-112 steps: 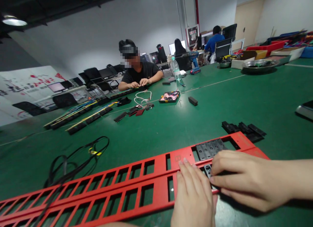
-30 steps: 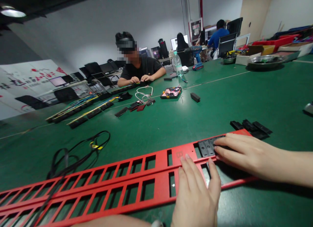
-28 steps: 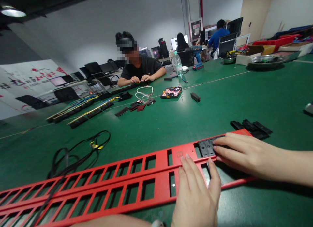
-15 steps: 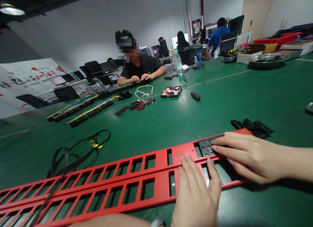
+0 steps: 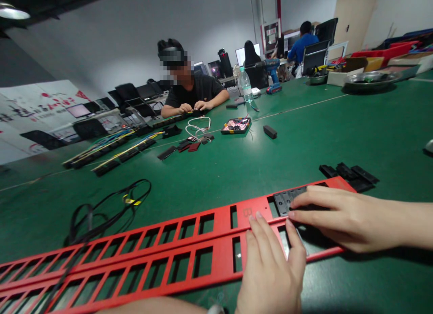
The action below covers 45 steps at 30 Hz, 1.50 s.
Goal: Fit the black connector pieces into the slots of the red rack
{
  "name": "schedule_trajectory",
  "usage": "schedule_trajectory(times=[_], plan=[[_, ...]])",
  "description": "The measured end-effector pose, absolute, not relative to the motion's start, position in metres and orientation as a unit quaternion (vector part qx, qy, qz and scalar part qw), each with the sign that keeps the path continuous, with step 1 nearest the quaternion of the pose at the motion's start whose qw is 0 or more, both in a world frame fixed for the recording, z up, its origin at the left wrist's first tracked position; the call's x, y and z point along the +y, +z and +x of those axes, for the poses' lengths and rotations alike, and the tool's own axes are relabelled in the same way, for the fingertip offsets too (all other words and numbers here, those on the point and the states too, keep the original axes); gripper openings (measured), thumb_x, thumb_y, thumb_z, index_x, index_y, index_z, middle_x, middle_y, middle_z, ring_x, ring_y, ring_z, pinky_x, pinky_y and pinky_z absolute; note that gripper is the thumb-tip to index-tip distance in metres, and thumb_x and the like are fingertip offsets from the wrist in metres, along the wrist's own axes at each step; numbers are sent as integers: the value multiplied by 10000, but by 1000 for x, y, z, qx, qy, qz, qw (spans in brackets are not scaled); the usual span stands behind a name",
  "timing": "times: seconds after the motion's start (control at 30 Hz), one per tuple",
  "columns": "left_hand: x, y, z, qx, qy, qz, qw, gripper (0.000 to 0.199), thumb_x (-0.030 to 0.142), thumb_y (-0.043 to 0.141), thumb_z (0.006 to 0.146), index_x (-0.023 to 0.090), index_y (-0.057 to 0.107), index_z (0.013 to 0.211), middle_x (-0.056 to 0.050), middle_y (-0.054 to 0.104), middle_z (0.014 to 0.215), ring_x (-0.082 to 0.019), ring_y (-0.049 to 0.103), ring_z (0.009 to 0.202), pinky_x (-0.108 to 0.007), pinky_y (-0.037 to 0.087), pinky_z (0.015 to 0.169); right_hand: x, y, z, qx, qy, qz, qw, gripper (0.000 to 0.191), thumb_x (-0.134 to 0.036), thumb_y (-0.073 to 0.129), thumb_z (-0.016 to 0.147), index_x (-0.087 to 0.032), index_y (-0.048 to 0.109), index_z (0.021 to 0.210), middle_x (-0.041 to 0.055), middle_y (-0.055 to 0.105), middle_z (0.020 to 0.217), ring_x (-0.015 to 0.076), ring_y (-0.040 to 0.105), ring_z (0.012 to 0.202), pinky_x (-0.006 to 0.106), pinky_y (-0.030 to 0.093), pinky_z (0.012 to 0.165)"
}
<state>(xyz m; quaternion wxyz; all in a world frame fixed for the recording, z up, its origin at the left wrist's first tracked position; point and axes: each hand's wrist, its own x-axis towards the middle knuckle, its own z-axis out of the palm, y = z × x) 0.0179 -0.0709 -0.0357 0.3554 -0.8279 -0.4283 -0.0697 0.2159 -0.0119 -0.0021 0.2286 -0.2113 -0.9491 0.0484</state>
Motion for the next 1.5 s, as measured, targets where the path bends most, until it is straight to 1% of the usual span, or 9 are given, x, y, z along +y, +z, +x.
schedule_trajectory(times=[0.17, 0.23, 0.37, 0.47, 0.57, 0.87, 1.0, 1.23, 1.5], plan=[[-71, -35, 17, -422, -58, -829, 363, 496, 387, 409, 761, 122, 408, 1181, -183, 565, 1058, -283, 521, 991, -445, 387, 818, -11, -5, 217, -940, 62, -219, 255, 230, -143, 471, 793, -155, 567, 1001, 132, 538, 1060, 147, 537, 952, 232, 461, 782], [-70, -35, 17, -420, -57, -829, 365, 488, 390, 399, 767, 123, 414, 1176, -179, 562, 1065, -281, 529, 979, -450, 390, 812, -13, -6, 217, -938, 61, -224, 258, 218, -173, 492, 788, -157, 572, 990, 131, 530, 1070, 145, 548, 931, 226, 471, 767], [-70, -36, 16, -417, -63, -829, 368, 456, 378, 397, 772, 123, 438, 1148, -184, 537, 1113, -277, 529, 978, -454, 387, 817, -22, -3, 215, -936, 55, -234, 259, 328, -193, 509, 777, -158, 525, 1103, 146, 503, 1118, 166, 531, 974, 248, 468, 799], [-71, -36, 16, -414, -74, -831, 365, 426, 369, 405, 775, 131, 451, 1125, -181, 527, 1133, -273, 528, 984, -446, 386, 826, -26, -1, 213, -935, 60, -231, 261, 368, -178, 493, 784, -163, 494, 1152, 147, 498, 1128, 167, 520, 992, 251, 460, 816], [-71, -35, 16, -413, -71, -833, 362, 430, 372, 403, 778, 123, 453, 1125, -184, 531, 1127, -271, 530, 982, -446, 384, 831, -25, 0, 212, -933, 89, -237, 254, 383, -200, 505, 783, -172, 484, 1164, 135, 514, 1098, 164, 524, 979, 250, 457, 817], [-71, -34, 16, -418, -63, -830, 366, 483, 385, 376, 787, 112, 411, 1184, -190, 517, 1143, -276, 515, 1006, -461, 374, 843, -22, 0, 212, -911, 188, -276, 243, 487, -359, 596, 709, -168, 493, 1145, 113, 554, 967, 175, 558, 869, 261, 471, 750], [-71, -34, 16, -416, -63, -830, 366, 481, 382, 373, 790, 116, 406, 1190, -187, 515, 1147, -277, 511, 1013, -465, 371, 848, -21, 1, 211, -907, 213, -277, 236, 495, -375, 589, 712, -169, 489, 1150, 111, 551, 953, 174, 554, 856, 269, 465, 745], [-70, -34, 16, -420, -69, -832, 357, 472, 406, 393, 794, 113, 428, 1163, -185, 541, 1114, -280, 523, 1003, -446, 386, 839, -17, 1, 213, -916, 240, -249, 205, 481, -379, 538, 756, -164, 459, 1179, 98, 536, 939, 150, 538, 835, 248, 449, 724], [-73, -21, 15, -416, -36, -840, 346, 469, 384, 403, 796, 113, 415, 1179, -185, 531, 1132, -271, 516, 1017, -437, 374, 860, -20, 3, 210, -905, 251, -276, 202, 451, -386, 542, 751, -177, 487, 1146, 81, 533, 899, 145, 532, 796, 244, 451, 684]])
